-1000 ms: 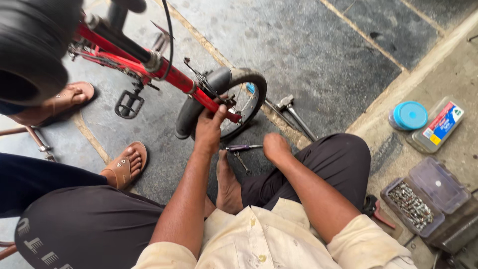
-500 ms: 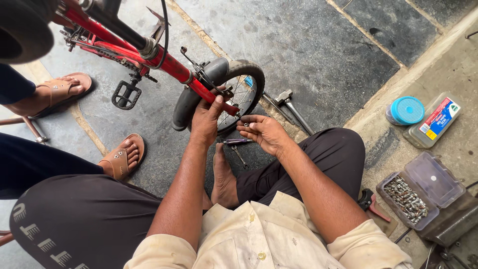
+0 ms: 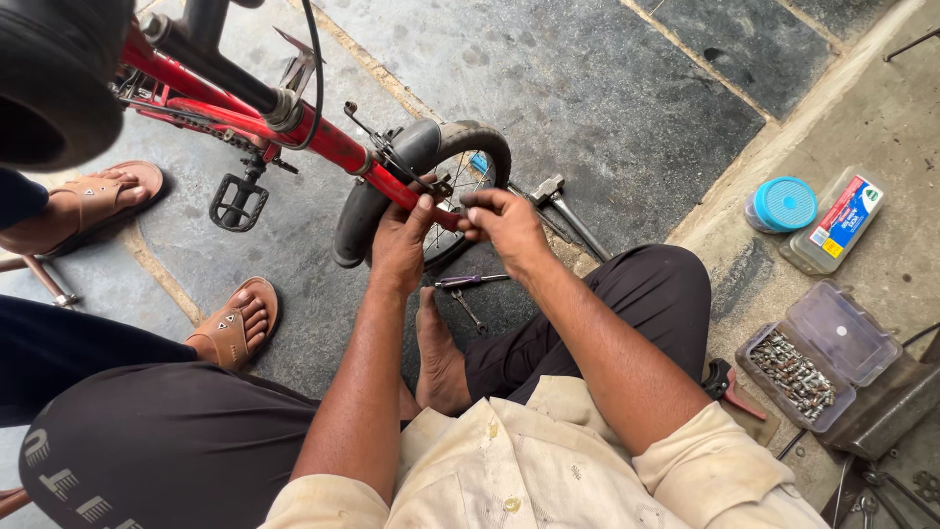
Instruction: The person sits on the ground and uses a wrench to tighten a bolt on the front wheel axle of a red bicycle. They adjust the wheel and brake components while working on the bike's front fork area.
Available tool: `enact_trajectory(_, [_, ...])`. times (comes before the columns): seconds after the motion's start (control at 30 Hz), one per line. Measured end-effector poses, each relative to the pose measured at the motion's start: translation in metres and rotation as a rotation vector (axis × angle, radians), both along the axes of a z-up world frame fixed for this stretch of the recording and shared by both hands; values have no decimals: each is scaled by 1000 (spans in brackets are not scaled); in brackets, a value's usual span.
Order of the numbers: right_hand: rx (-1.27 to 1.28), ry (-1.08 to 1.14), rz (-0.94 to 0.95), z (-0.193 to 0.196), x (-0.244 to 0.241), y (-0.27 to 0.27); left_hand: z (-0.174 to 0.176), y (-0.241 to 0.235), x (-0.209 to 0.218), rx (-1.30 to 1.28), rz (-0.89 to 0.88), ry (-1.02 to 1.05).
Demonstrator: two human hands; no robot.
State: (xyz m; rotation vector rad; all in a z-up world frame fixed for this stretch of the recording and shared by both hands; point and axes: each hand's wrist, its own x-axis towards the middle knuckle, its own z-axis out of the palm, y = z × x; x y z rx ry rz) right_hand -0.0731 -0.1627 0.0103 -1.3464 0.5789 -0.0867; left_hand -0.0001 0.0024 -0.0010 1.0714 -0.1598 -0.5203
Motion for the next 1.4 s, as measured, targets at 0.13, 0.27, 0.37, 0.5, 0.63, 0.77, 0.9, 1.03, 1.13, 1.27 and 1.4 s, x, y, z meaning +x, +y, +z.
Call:
enact_trajectory(0.13, [-70,-138,-25,21,15,12,4,0,4,1,-15,-52])
enact_trajectory(0.27, [-59,-162,-69,27,18,24,1,-1,0,-6,-6,-12])
enact_trajectory(0.37, [-119,-91,-82,33,17,30,-1,0,1,-15,-8,-1])
enact_trajectory(0.5, [-243,-121,-72,41,18,38,-1,0,3,-26,-21,-4])
enact_trajectory(0.63, [-309,-148,-100,45,20,43,0,1,3,14,-20,-22])
enact_trajectory(0.77, [-270,-118,-128,48,21,42,3,1,2,37,-12,-28])
enact_trajectory(0.9, [-533,-54,-109,56,18,42,6,1,2,61,-5,-4])
enact_trajectory(1.03, [-768,-114,-103,57,12,47,1,1,0,25,3,3])
enact_trajectory(1.13, [-912,-231,-97,53,8,53,-2,1,2,-45,-2,-14])
enact_trajectory(1.27, [-1158,-249,-74,46,8,55,-4,1,1,-58,-8,18])
enact_trajectory(1.4, [-1422,-215,-14,44,15,49,-4,0,1,-57,-6,29])
